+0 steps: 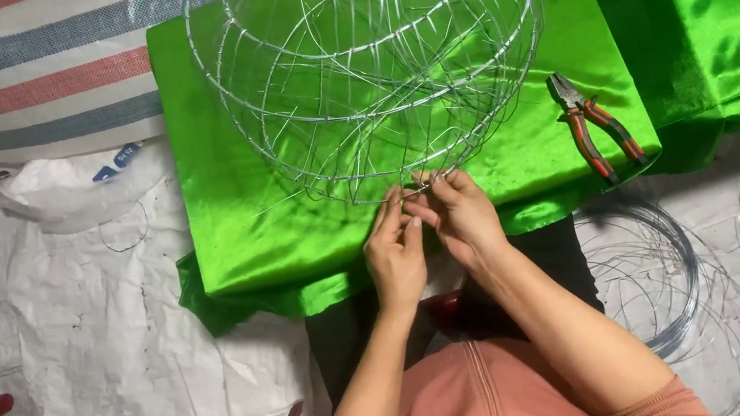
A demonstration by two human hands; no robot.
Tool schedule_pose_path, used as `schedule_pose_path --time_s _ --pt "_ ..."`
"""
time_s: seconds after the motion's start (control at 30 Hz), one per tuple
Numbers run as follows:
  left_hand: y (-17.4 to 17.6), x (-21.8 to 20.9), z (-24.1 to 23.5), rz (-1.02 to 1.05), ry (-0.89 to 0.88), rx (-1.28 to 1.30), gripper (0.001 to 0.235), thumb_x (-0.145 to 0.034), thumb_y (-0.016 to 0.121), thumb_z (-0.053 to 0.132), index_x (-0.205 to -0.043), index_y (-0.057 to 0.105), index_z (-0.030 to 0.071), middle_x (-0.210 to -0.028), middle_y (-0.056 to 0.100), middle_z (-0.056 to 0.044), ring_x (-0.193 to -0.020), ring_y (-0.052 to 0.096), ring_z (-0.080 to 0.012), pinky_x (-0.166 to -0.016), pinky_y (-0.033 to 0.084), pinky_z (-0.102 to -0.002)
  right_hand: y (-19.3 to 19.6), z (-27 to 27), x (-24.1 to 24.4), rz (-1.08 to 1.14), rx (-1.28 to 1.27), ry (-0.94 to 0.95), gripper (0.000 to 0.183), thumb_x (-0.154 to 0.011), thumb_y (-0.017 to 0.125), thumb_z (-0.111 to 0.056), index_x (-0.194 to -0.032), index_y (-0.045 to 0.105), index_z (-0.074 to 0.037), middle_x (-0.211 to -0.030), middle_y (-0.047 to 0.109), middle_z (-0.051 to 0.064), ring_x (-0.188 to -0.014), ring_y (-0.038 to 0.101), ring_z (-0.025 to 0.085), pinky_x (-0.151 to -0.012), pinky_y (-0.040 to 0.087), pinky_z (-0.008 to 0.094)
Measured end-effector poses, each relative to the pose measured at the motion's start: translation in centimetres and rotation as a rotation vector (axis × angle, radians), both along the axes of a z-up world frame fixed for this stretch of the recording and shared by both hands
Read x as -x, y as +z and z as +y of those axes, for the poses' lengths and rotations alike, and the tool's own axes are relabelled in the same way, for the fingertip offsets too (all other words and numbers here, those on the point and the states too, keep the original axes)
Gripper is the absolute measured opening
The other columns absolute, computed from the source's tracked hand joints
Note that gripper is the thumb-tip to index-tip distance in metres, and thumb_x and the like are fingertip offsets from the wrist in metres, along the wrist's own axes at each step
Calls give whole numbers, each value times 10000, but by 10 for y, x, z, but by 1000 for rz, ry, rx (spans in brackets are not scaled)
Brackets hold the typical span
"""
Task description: A person is seen fabricating a wire object by cutting and twisting thin metal wires using pliers to form a structured frame.
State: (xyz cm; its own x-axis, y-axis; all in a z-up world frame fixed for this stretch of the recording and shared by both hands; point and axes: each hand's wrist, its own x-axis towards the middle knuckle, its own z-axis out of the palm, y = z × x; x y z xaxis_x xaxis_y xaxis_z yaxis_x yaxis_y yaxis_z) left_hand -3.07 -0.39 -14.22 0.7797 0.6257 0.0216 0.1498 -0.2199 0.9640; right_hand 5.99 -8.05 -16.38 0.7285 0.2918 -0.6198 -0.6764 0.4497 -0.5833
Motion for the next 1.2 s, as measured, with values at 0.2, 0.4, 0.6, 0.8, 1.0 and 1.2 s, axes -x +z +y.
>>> schedule_pose_path --time_s 0.2,0.4,0.6,0.8,1.0,1.2 --pt "-10 -3 9 169 -125 -429 425 -888 693 123 -1303 718 209 -1348 697 -36 -1215 673 -255 -971 561 -407 -24 -2 -2 -24 22 -8 95 -1017 643 -113 -1041 552 -98 -1057 714 81 -899 738 280 -821 665 472" --pt "28 -1 12 257 -203 -708 324 -934 651 119 -1249 720 79 -1197 741 -176 -1017 746 -346 -796 615 -438 -8 -2 2 -33 43 -10 95 -1005 656 -119 -1028 565 -105 -1067 715 71 -868 719 238 -839 659 447" --pt "36 6 12 -45 43 -871 260 -970 660 191 -1214 739 148 -927 758 -12 -825 741 -216 -711 599 -332 -4 -3 1 -43 34 -26 106 -1003 654 -104 -1040 557 -79 -1092 714 112 -898 735 284 -853 651 481" --pt "62 -6 18 -251 29 -1003 337 -987 660 136 -1295 672 2 -1158 676 -172 -970 707 -319 -788 613 -396 -7 -10 -1 -101 92 43 103 -1026 633 -128 -1012 582 -38 -955 668 116 -883 759 344 -826 649 515" --pt "64 -8 26 -181 -59 -1165 296 -998 655 192 -1253 688 45 -1216 641 -117 -983 721 -257 -734 632 -326 -24 -18 -4 -125 94 78 130 -1041 609 -165 -1046 597 -37 -923 635 111 -846 767 352 -787 657 503" --pt "100 -16 27 -33 -198 -1039 353 -989 677 131 -1283 608 -52 -1176 647 -220 -855 741 -338 -644 658 -409 -30 -14 -7 -125 55 82 143 -1048 592 -173 -1045 570 -31 -906 605 113 -828 765 360 -771 659 514"
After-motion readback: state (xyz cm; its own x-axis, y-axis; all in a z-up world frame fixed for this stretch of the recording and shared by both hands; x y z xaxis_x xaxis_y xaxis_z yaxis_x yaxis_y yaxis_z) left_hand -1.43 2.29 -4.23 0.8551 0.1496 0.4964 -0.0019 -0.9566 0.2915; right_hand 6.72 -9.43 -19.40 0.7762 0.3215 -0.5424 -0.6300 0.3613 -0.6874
